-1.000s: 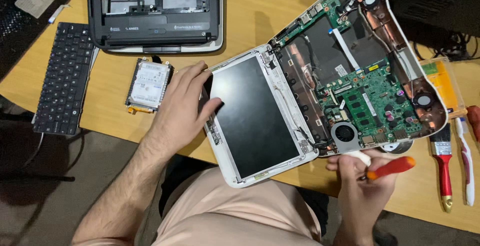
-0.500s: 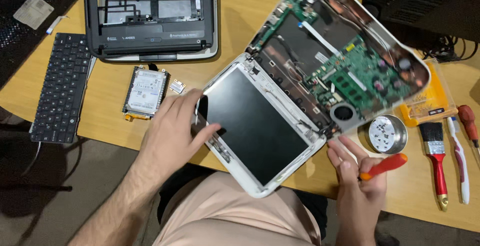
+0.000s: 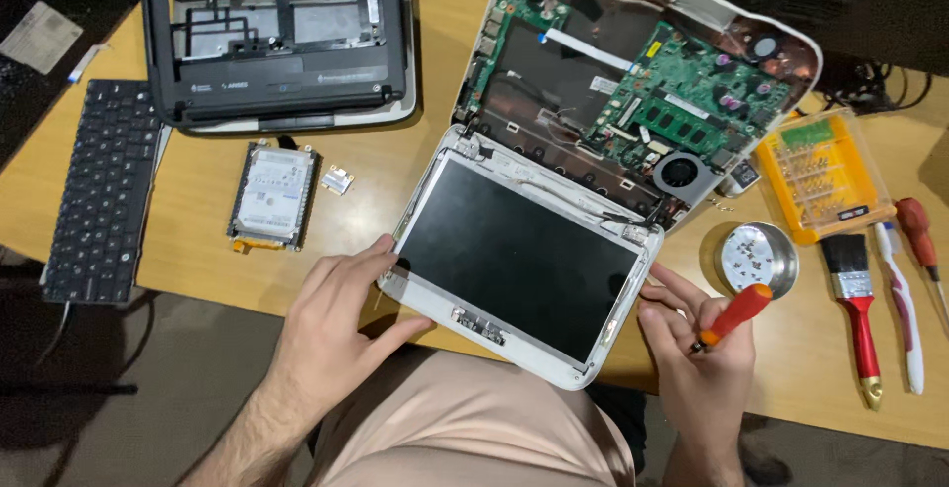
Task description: The person uses a screwdriver to remove screws from the bezel of a laptop screen. They then detach the bezel and set it aside, exposing the screen and internal components.
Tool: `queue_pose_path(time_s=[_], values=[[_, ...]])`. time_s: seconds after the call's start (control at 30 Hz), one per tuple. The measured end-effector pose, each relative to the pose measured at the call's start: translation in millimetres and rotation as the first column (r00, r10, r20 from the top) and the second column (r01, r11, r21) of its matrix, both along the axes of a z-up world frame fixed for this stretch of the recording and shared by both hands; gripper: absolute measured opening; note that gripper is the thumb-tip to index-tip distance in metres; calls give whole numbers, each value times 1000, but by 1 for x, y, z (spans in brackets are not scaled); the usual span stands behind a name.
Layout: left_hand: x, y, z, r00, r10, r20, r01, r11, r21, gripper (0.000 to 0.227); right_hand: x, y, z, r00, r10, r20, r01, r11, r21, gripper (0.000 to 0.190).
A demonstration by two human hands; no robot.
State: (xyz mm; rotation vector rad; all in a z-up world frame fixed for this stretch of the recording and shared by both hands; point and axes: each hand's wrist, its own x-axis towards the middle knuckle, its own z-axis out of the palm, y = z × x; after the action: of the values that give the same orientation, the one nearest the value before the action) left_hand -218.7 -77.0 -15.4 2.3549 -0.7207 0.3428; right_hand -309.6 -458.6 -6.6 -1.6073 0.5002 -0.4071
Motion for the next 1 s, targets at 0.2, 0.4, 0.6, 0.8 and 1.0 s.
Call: queue_pose_path(time_s=[0.2,0.4,0.6,0.8,1.0], values=[[-2,0,-4,999,36,-40,-39,995,-90,69,13,-6,-8,999,30,12,-29,996,-84,57],[-6,-1,-7,998,59,15,-57,992,-116,48,30,-9,-14,993,97,63,-90,991,-102,49],[21,7,-11,1000,0,-14,-1,998,-67,33,29,-12,-7,978,179,109,-165,977,-132,26],[45,-35,8,997,67,34,-57,970,-235,14,14,-41,-63,970,93,224,-94,996,-7,34],[44,-29,3,999,32,24,-26,976,-216,21,13,-61,-94,931,135,338,-177,979,96,42]])
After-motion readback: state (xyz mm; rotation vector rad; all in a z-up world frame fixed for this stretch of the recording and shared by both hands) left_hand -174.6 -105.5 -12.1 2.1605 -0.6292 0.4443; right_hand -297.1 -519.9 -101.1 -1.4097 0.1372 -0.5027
